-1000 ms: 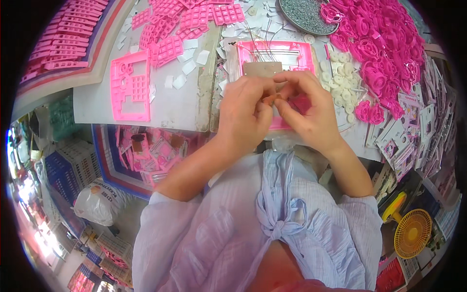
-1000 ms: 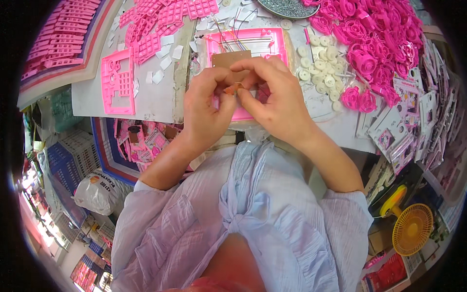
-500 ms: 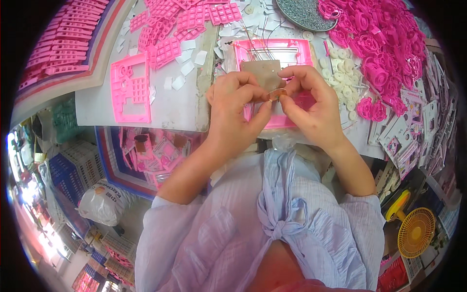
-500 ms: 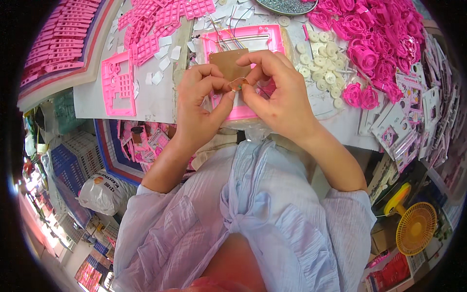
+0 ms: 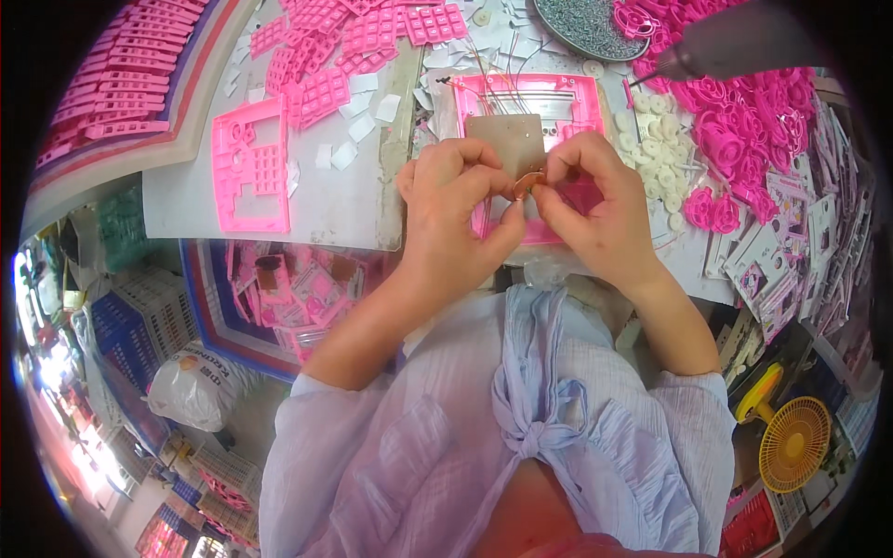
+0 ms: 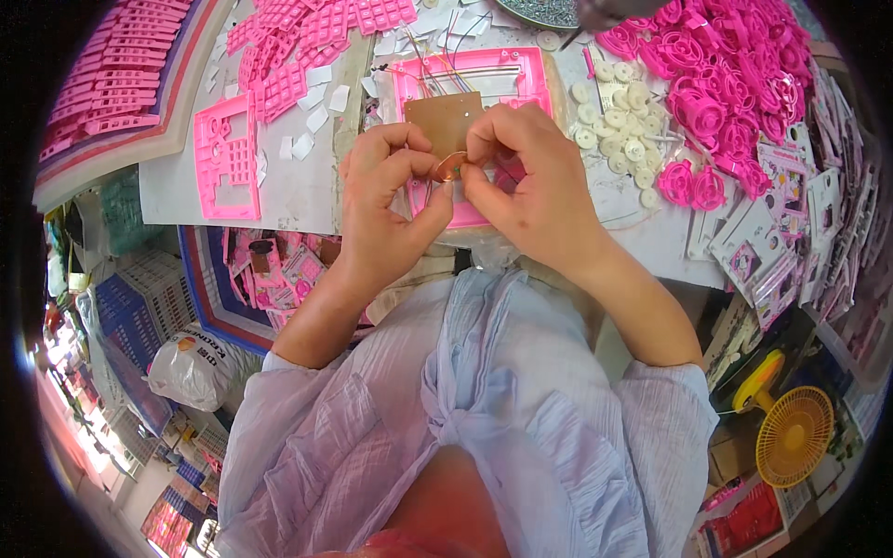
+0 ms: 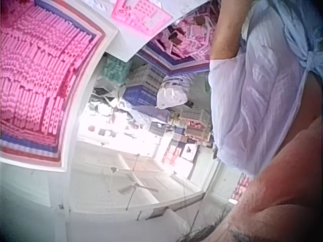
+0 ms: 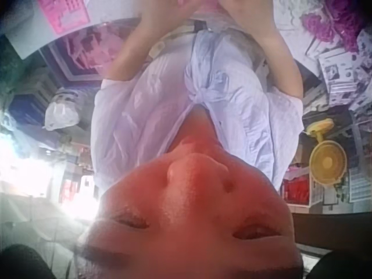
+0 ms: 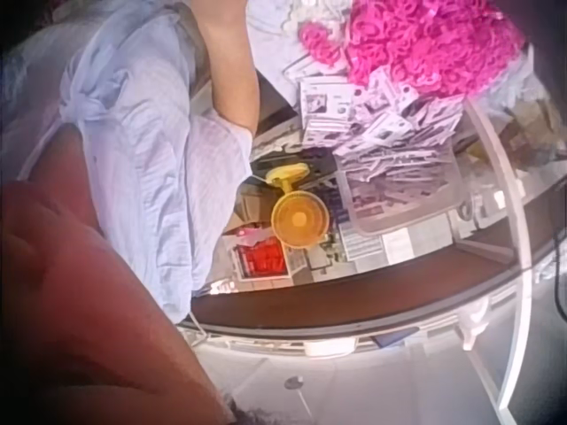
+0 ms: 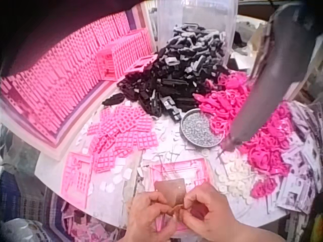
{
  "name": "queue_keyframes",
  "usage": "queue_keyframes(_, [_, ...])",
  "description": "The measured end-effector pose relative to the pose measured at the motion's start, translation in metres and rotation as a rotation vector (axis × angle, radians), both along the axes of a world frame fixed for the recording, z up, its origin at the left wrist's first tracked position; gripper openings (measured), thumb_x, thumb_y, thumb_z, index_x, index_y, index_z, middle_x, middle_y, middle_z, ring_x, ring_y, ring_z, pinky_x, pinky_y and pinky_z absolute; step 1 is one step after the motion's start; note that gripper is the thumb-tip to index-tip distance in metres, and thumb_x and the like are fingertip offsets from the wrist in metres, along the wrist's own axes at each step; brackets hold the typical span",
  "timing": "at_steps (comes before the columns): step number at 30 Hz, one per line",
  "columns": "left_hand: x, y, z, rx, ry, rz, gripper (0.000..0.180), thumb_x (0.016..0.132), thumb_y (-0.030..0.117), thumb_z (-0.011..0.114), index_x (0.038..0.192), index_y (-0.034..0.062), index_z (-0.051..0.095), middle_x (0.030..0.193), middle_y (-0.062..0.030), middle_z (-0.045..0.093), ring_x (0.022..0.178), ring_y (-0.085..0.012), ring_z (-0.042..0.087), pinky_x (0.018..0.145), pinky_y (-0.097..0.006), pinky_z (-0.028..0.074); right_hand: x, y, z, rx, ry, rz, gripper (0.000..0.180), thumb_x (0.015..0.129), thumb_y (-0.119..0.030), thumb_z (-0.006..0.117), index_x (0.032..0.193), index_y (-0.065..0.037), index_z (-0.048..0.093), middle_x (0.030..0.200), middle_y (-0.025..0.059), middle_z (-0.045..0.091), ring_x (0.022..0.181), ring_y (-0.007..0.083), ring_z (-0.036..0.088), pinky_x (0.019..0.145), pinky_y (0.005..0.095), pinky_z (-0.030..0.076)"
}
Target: Assembling the internal electronic components and casing of a plastic toy piggy bank.
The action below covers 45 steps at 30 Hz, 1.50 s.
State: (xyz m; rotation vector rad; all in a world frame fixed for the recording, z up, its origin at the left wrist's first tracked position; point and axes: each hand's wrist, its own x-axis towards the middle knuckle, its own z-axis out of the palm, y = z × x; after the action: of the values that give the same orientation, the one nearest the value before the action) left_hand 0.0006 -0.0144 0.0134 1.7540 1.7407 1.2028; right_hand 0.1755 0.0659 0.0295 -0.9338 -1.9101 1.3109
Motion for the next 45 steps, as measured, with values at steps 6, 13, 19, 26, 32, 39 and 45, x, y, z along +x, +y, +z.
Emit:
queue_keyframes(6, [-0.002,0.000,-0.001,-0.021,-0.136,-0.058,0.015,0.076,0.003,0.075,0.090,0.0072,0.070,0.103,-0.0052,0.059,0.095,-0.0204,0.057,0.082,-0.035,0.042,-0.003,0.004,0.002,0.446,-0.132,0.054,0.026,0.076,0.000,0.073,0.100,-0.007,0.069,0.098,0.0073,0.064,0.073,0.0242,0.056,0.066,0.0321,0.050])
queue_keyframes(13, [-0.002,-0.002,0.003,-0.090,-0.305,-0.055,0.015,0.080,0.004,0.075,0.094,0.0049,0.074,0.087,-0.0048,0.062,0.082,-0.0192,0.058,0.071,-0.033,0.046,0.002,-0.010,-0.009,0.610,-0.061,0.034,0.031,0.076,0.001,0.077,0.107,-0.002,0.072,0.099,0.0114,0.072,0.080,0.0289,0.066,0.069,0.0354,0.055])
queue_keyframes(19, [-0.005,-0.006,0.016,-0.353,-0.437,-0.074,0.009,0.086,0.000,0.072,0.095,-0.0017,0.072,0.082,-0.0010,0.064,0.062,-0.0065,0.054,0.055,-0.022,0.039,0.000,-0.013,-0.009,0.632,-0.063,0.031,0.026,0.075,0.001,0.080,0.099,0.000,0.069,0.092,0.0120,0.072,0.077,0.0275,0.070,0.065,0.0343,0.056])
queue_keyframes(26, [-0.037,0.022,0.027,-0.771,-0.808,-0.219,0.015,0.097,0.007,0.063,0.106,-0.0041,0.067,0.084,-0.0044,0.068,0.065,-0.0061,0.060,0.057,-0.022,0.048,-0.004,-0.015,-0.009,0.717,-0.080,0.155,0.025,0.075,-0.002,0.078,0.098,-0.002,0.069,0.104,0.0114,0.069,0.087,0.0280,0.067,0.069,0.0352,0.056])
queue_keyframes(32, [-0.042,0.028,0.028,-0.360,-0.084,-0.386,0.021,0.090,0.007,0.070,0.109,0.0005,0.066,0.082,-0.0077,0.067,0.070,-0.0149,0.064,0.066,-0.031,0.053,-0.006,-0.015,-0.011,0.814,-0.250,0.157,0.022,0.074,-0.009,0.075,0.094,-0.003,0.069,0.107,0.0074,0.067,0.095,0.0280,0.062,0.074,0.0360,0.054])
queue_keyframes(39, [-0.035,0.015,-0.002,0.005,0.040,-0.364,0.024,0.081,0.000,0.070,0.104,0.0047,0.063,0.089,-0.0125,0.063,0.080,-0.0316,0.063,0.069,-0.040,0.051,-0.010,-0.021,-0.016,0.851,-0.330,0.154,0.018,0.071,-0.012,0.073,0.085,-0.002,0.069,0.104,0.0057,0.065,0.101,0.0270,0.059,0.084,0.0392,0.049])
queue_keyframes(45, [-0.033,0.016,-0.007,0.002,0.090,-0.380,0.025,0.081,0.001,0.069,0.104,0.0050,0.061,0.089,-0.0136,0.062,0.082,-0.0345,0.062,0.072,-0.044,0.050,-0.012,-0.025,-0.011,0.814,-0.422,0.192,0.020,0.070,-0.011,0.073,0.088,-0.003,0.070,0.105,0.0058,0.065,0.101,0.0281,0.058,0.084,0.0397,0.048])
